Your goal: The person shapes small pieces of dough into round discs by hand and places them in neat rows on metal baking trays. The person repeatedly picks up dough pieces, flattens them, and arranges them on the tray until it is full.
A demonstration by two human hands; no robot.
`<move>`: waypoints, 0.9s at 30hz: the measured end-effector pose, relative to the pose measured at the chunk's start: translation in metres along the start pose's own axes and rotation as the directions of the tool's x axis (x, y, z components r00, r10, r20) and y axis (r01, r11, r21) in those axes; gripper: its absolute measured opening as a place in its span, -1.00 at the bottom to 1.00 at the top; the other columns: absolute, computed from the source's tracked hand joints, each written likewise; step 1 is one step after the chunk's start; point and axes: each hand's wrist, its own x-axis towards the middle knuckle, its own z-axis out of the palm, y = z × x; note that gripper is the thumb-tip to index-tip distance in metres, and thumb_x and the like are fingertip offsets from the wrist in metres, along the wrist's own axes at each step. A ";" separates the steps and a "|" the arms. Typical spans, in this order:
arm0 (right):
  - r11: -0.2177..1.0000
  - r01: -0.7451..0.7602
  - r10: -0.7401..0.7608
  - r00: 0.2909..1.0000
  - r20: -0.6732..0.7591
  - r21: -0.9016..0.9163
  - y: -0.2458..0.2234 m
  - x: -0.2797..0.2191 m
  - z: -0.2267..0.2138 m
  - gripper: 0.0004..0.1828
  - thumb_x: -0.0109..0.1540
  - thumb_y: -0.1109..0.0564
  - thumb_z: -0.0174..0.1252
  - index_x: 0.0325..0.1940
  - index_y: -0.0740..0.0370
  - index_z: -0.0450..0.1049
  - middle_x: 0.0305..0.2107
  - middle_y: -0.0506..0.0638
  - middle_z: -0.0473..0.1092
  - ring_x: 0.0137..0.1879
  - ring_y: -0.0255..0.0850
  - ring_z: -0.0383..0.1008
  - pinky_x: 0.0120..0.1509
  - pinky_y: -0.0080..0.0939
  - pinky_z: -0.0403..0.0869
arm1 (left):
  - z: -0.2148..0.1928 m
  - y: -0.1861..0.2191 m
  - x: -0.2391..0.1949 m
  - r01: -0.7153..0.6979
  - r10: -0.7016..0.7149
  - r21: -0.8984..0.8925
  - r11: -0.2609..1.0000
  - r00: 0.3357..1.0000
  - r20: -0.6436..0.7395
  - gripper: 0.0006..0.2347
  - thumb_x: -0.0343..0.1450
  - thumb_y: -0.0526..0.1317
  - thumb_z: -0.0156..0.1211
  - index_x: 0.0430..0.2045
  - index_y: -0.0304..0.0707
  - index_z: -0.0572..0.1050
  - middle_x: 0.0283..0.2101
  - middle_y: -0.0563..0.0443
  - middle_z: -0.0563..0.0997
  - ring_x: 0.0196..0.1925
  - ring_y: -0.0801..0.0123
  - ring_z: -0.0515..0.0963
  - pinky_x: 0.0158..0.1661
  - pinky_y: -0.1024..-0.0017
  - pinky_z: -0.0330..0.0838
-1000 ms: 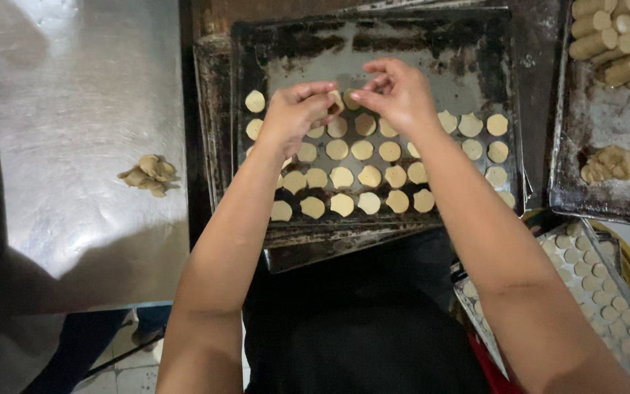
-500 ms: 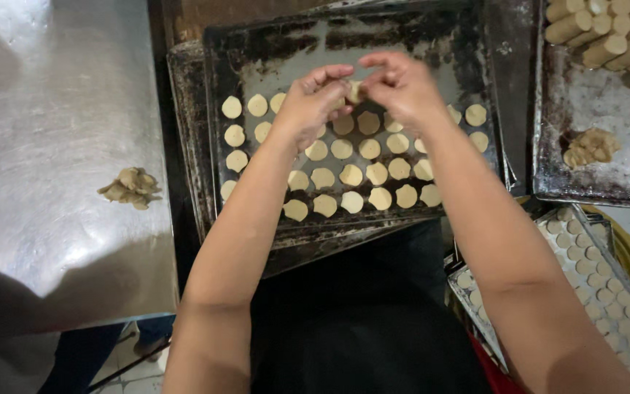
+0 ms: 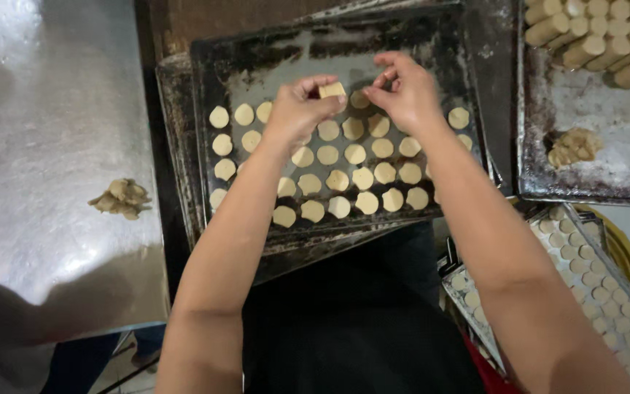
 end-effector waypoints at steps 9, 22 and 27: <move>0.942 -0.174 0.145 0.982 0.122 0.287 -0.013 -0.008 -0.024 -0.52 0.28 0.24 0.33 0.28 0.26 0.42 -0.20 -0.02 0.58 -0.08 -0.38 0.55 0.03 -0.38 0.50 | 0.025 -0.017 0.013 0.125 -0.099 -0.230 0.965 0.988 0.120 -0.65 0.33 -0.37 0.39 -0.01 -0.49 0.52 -0.24 -0.06 0.68 -0.27 0.42 0.67 -0.26 0.54 0.55; 0.892 -0.190 0.142 0.979 0.145 0.410 0.014 -0.013 -0.042 -0.49 0.23 0.27 0.31 0.28 0.29 0.45 -0.20 0.03 0.57 -0.09 -0.31 0.59 0.05 -0.30 0.59 | 0.054 -0.021 0.022 0.171 -0.132 -0.235 0.957 0.976 0.174 -0.72 0.40 -0.35 0.29 -0.02 -0.44 0.54 -0.14 -0.02 0.63 -0.15 0.40 0.67 -0.09 0.40 0.66; 0.966 -0.250 0.251 0.968 -0.006 0.068 0.018 -0.016 -0.072 -0.47 0.19 0.23 0.38 0.22 0.30 0.42 -0.24 0.00 0.57 -0.13 -0.31 0.60 -0.02 -0.31 0.58 | 0.068 -0.028 0.038 0.195 -0.160 -0.198 0.961 0.971 0.181 -0.73 0.42 -0.32 0.21 0.02 -0.33 0.54 -0.11 0.01 0.64 -0.14 0.40 0.67 -0.10 0.39 0.63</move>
